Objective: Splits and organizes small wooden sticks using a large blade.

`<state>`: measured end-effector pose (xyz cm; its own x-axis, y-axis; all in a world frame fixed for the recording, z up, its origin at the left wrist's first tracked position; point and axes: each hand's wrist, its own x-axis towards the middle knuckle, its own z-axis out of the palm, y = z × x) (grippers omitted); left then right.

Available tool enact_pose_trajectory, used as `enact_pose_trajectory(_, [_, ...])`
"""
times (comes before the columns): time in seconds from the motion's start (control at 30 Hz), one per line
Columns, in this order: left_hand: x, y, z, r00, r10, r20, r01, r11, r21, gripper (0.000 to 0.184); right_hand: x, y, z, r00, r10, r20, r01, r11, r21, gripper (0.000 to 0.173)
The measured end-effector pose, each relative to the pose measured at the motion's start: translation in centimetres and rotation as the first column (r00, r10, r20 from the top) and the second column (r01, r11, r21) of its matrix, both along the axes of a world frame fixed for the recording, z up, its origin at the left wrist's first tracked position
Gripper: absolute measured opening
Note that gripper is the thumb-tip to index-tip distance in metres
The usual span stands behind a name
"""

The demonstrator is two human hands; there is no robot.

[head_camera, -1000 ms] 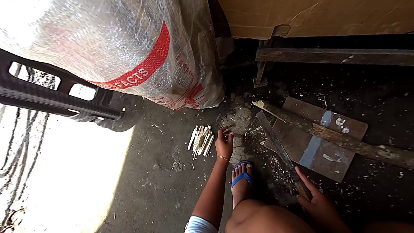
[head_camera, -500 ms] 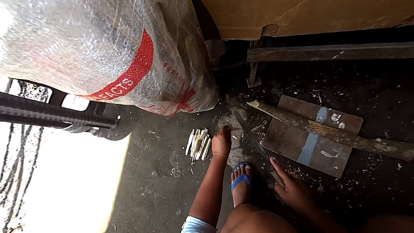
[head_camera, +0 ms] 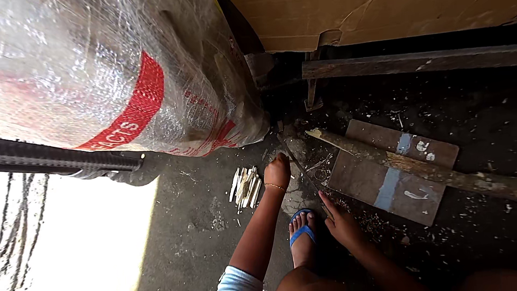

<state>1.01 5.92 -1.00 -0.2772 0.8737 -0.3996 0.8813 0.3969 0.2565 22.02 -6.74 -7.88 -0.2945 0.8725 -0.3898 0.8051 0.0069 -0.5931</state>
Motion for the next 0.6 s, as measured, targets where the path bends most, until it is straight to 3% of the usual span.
enact_pose_trajectory(0.13, [0.1,0.0,-0.3,1.0,-0.007,0.023,0.005,0.998,0.057,0.033,-0.4,0.5,1.8,0.99,-0.085,-0.11,0.114,0.952,0.285,0.077])
enact_pose_trajectory(0.2, [0.1,-0.1,-0.5,1.0,-0.003,0.031,0.001,0.997,0.081,0.033,-1.0,0.8,2.3,0.985,-0.107,-0.138,0.149,0.93,0.336,0.075])
enact_pose_trajectory(0.23, [0.1,-0.2,-0.6,1.0,-0.003,0.029,0.0,0.996,0.088,0.033,-1.2,0.8,2.0,0.988,-0.101,-0.115,0.131,0.948,0.292,0.076])
enact_pose_trajectory(0.33, [0.0,-0.5,-0.9,1.0,-0.015,0.023,0.013,0.996,0.092,0.032,-1.0,1.7,0.6,0.998,0.034,0.062,-0.026,0.992,-0.125,0.086])
enact_pose_trajectory(0.5, [-0.6,-0.9,-1.2,0.999,-0.027,0.018,0.025,0.995,0.099,0.032,-1.2,2.1,0.8,0.982,0.089,0.169,-0.054,0.978,-0.202,0.086])
enact_pose_trajectory(0.6, [-0.6,-0.5,-0.7,1.0,-0.014,0.02,0.013,0.998,0.06,0.033,-0.8,3.0,2.1,0.999,-0.023,-0.023,0.014,0.94,-0.341,0.09])
